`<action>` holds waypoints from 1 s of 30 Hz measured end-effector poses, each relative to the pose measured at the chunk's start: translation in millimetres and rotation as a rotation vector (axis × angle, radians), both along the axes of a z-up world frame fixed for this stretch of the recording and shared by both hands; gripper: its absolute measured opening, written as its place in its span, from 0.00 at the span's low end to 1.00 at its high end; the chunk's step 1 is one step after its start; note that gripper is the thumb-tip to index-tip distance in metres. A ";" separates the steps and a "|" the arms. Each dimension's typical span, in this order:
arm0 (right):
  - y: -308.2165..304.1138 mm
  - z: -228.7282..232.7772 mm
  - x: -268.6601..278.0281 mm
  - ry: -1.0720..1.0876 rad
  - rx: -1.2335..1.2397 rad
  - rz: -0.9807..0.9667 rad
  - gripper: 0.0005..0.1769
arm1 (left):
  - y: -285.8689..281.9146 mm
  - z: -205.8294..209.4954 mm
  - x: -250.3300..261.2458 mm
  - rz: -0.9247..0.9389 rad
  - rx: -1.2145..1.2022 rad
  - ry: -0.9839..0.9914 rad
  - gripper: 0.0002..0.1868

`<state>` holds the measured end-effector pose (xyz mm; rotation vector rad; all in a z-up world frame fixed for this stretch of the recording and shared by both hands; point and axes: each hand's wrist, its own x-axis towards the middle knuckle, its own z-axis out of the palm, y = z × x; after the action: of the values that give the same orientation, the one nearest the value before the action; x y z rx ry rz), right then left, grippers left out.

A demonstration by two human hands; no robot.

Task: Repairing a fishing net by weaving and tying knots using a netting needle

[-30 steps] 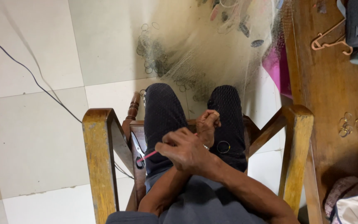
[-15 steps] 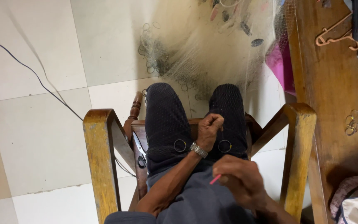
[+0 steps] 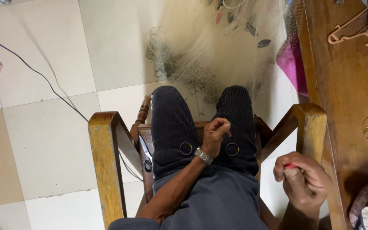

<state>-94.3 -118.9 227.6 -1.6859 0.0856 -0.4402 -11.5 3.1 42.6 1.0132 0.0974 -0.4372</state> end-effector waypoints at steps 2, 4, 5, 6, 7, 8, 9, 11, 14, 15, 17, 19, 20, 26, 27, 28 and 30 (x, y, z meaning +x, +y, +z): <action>2.5 2.9 -2.2 -0.015 0.020 0.006 0.08 | 1.3 0.6 -1.1 -0.015 -0.040 0.025 0.02; 3.8 4.3 -5.4 -0.031 0.037 0.010 0.08 | 2.2 2.1 -1.6 -0.032 -0.081 0.048 0.02; 3.4 4.0 -7.1 -0.055 0.039 0.011 0.08 | 2.1 3.2 -1.2 -0.030 -0.090 0.063 0.02; 3.3 3.8 -8.7 -0.078 0.040 0.011 0.09 | 2.4 4.4 -0.7 -0.028 -0.099 0.077 0.02; 5.1 6.1 -9.6 -0.081 0.038 0.013 0.09 | 1.2 3.1 -0.8 -0.026 -0.100 0.075 0.02; 7.0 8.1 -10.5 -0.050 0.046 -0.021 0.09 | 0.1 1.6 -0.7 -0.016 -0.101 0.074 0.02; 9.0 10.2 -11.8 -0.016 0.054 -0.053 0.08 | -0.3 0.0 -1.9 -0.004 -0.101 0.076 0.02; 7.2 8.3 -16.8 0.006 0.061 -0.070 0.08 | -0.3 -2.3 -3.0 -0.005 -0.094 0.072 0.02; 6.7 9.0 -12.7 -0.009 0.045 -0.034 0.08 | -1.6 -2.2 -4.6 -0.006 -0.078 0.059 0.02; 7.1 9.6 -8.6 -0.048 0.024 0.024 0.08 | -1.9 -1.5 -3.9 0.001 -0.068 0.047 0.01; 15.0 13.3 -4.0 -0.046 -0.030 0.071 0.08 | -3.2 -5.5 -5.4 0.018 -0.069 0.068 0.01; 29.3 17.1 0.7 -0.040 -0.082 0.125 0.08 | -4.4 -5.5 -5.5 0.043 -0.067 0.092 0.02; 39.4 19.0 2.7 0.044 -0.074 0.204 0.10 | -5.4 -3.6 -5.1 0.082 -0.022 0.045 0.02; 109.2 29.2 54.2 -0.015 -0.213 0.728 0.11 | -11.3 -4.6 -4.5 0.158 0.053 -0.005 0.05; 119.8 31.5 64.3 -0.054 -0.224 0.791 0.13 | -11.2 -4.6 -4.1 0.166 0.039 0.004 0.06; 124.7 28.6 67.8 -0.054 -0.224 0.791 0.13 | -9.5 2.5 -1.3 0.165 0.039 0.004 0.06; 135.2 22.7 75.5 -0.122 -0.560 0.796 0.16 | -4.9 16.3 4.5 0.156 -0.026 -0.041 0.13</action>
<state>-18.8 16.3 250.3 -2.0548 -0.8418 0.0548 -7.0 -1.8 59.0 0.9806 0.1326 -0.2741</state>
